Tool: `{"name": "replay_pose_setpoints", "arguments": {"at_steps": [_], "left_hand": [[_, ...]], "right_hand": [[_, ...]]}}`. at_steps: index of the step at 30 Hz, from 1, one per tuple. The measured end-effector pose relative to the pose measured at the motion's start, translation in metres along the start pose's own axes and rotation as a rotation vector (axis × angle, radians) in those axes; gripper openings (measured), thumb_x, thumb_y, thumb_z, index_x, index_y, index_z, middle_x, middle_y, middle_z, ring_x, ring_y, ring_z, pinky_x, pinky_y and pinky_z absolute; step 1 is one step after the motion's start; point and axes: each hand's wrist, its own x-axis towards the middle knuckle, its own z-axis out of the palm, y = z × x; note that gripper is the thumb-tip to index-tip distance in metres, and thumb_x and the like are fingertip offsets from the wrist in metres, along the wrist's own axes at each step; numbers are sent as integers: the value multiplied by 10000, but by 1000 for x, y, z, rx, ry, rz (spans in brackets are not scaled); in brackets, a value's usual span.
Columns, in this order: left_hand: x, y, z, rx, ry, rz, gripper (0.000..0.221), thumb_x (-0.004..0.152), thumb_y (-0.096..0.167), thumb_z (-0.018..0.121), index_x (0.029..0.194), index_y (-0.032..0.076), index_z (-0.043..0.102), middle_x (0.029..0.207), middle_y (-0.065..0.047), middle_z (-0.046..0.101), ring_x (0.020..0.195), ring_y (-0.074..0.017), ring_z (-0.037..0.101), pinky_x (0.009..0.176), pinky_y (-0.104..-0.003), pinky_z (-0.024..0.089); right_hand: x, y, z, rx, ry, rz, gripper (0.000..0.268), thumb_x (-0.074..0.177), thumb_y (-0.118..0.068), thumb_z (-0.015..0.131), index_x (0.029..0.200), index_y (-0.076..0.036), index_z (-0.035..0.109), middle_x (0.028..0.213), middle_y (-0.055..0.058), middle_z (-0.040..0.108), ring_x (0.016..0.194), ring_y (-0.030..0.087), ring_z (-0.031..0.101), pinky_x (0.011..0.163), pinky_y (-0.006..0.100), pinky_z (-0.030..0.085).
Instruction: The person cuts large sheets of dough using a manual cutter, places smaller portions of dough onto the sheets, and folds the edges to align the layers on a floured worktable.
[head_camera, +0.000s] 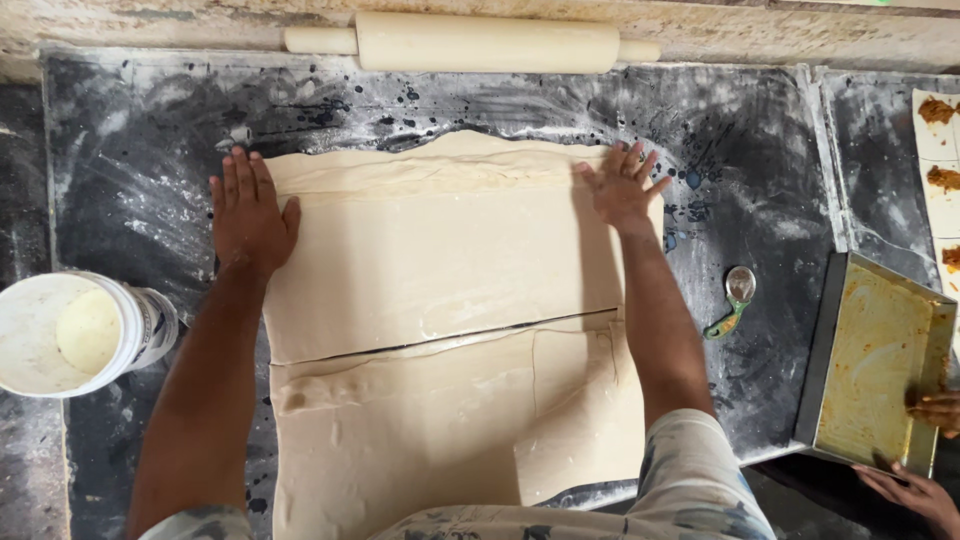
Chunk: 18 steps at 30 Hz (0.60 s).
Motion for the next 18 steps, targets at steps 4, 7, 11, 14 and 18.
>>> {"name": "replay_pose_setpoints", "arguments": {"at_steps": [4,7,11,14,18], "left_hand": [[5,13,-25,31,-156,-92,885,1009,575,396,1649,33,113,1719,-229,35,1593,-366,33,1260,-567,22],[17,17,-35,5,-328,-194,920,983,633,393,1643,73,81,1714,-195,-25,1588,-345,-24,1253,-570,-1],[21,14,-26,20,-199,-147,899,1025,642,379,1627,25,125,1738,-244,-20,1622,-376,-36,1274,-542,23],[4,19,-6,9,-110,26,1029,987,705,362,1642,-33,66,1723,-249,-14,1592,-394,-22,1273,-535,40],[2,19,0,74,-171,1,1010,971,720,354,1640,23,61,1708,-227,-50,1575,-390,-46,1252,-532,33]], "right_hand": [[-18,-47,-13,-56,-95,-118,889,933,-749,228,1642,-321,-94,1699,105,-236,1541,403,-199,1179,722,-45],[-23,-64,-12,-38,-132,-165,823,963,-736,206,1653,-361,-41,1730,71,-203,1559,432,-183,1161,804,-26],[-25,-88,9,-74,74,-346,892,958,-779,297,1658,-304,13,1721,71,-166,1554,419,-155,1145,815,-26],[-26,-106,22,-9,-55,-372,912,940,-785,318,1643,-299,-1,1707,82,-192,1550,400,-151,1103,834,-2],[-21,-138,16,-50,7,-443,965,883,-789,365,1669,-322,55,1747,52,-103,1583,400,-59,1118,831,52]]}}
